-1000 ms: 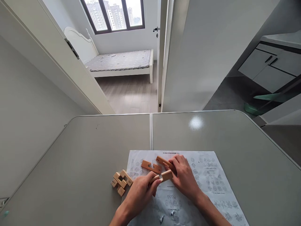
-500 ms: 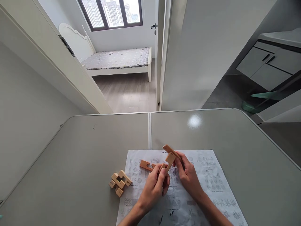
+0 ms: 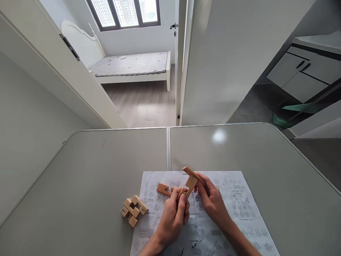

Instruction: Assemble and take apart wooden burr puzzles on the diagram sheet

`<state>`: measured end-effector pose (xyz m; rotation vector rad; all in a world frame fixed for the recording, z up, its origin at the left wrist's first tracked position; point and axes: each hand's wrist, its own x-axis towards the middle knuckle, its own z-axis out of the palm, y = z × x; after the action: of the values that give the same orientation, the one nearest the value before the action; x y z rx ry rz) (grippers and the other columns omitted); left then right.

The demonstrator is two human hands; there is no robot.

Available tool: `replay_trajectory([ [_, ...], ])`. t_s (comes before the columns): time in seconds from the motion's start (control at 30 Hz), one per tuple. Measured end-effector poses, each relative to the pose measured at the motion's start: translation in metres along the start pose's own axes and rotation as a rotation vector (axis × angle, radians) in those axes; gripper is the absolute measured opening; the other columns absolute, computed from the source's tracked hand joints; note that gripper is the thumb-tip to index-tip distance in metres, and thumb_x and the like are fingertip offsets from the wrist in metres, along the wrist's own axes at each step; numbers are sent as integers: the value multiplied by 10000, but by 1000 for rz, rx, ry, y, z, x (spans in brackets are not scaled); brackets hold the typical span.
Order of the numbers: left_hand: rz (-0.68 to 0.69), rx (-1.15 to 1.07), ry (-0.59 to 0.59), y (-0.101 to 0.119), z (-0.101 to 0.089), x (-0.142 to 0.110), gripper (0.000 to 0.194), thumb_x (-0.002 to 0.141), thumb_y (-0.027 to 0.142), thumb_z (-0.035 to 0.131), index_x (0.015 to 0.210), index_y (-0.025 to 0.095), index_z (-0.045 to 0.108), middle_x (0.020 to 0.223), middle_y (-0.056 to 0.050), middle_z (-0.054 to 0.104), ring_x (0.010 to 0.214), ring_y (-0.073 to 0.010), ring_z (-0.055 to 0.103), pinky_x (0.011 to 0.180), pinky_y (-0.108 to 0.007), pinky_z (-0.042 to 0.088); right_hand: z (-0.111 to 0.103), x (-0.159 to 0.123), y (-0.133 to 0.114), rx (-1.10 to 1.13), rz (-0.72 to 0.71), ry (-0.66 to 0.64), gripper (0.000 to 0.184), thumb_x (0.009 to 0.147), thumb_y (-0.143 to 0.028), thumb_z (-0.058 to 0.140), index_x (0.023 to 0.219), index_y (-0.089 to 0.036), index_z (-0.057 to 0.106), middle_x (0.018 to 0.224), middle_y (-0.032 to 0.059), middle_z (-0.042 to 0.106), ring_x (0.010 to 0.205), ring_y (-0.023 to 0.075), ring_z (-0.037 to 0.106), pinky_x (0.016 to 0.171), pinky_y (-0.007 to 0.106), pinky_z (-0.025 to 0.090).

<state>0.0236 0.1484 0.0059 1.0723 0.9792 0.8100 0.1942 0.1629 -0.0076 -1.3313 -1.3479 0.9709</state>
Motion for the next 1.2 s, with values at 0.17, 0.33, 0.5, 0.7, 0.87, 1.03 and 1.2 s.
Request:
replay_trajectory([
  [0.17, 19, 7, 27, -1, 1, 0, 459, 1054, 628, 457, 1148, 186, 533, 672, 91, 347, 517, -75, 290, 460, -172, 310, -1, -2, 3, -8, -31, -12, 340, 1111, -345, 446, 1379, -233, 624, 844, 12, 664, 698, 157, 622, 670, 256, 548],
  [0.33, 25, 60, 50, -6, -2, -2, 450, 1073, 613, 419, 1152, 183, 527, 646, 95, 362, 487, -72, 290, 452, -180, 284, -1, -3, 7, -23, -41, -39, 350, 1112, -308, 448, 1424, -244, 594, 850, 8, 635, 720, 159, 617, 667, 254, 546],
  [0.5, 18, 43, 33, -8, -3, -3, 438, 1077, 610, 410, 1163, 194, 517, 629, 105, 354, 450, -64, 273, 434, -178, 267, 0, -6, 7, -51, -88, -30, 360, 1111, -265, 439, 1444, -269, 576, 905, 15, 647, 728, 155, 623, 694, 264, 557],
  [0.7, -12, 3, 14, -5, -5, -3, 447, 1067, 624, 424, 1175, 201, 517, 655, 106, 345, 439, -53, 257, 419, -175, 276, 1, -8, 4, -103, -134, -13, 376, 1107, -240, 434, 1455, -288, 567, 1009, 37, 665, 711, 150, 628, 672, 271, 568],
  [0.87, -39, -30, 20, -7, -5, -3, 473, 1055, 656, 421, 1164, 206, 519, 651, 111, 341, 428, -49, 237, 403, -171, 281, 2, -8, 4, -140, -149, -10, 388, 1109, -234, 434, 1473, -290, 556, 893, 10, 636, 671, 152, 624, 665, 271, 579],
  [1.03, -58, -51, 28, -4, -4, -4, 512, 1021, 711, 439, 1129, 216, 511, 614, 126, 329, 404, -49, 235, 393, -169, 311, 2, -10, 6, -180, -201, -28, 412, 1104, -234, 444, 1497, -294, 550, 961, 38, 662, 690, 158, 639, 665, 271, 591],
  [1.2, -66, -75, 24, -3, -4, -4, 508, 1013, 716, 458, 1102, 218, 501, 608, 131, 325, 398, -46, 231, 392, -167, 320, 5, -11, 6, -196, -242, -51, 472, 1105, -197, 418, 1554, -309, 507, 869, 22, 618, 664, 167, 621, 647, 275, 587],
])
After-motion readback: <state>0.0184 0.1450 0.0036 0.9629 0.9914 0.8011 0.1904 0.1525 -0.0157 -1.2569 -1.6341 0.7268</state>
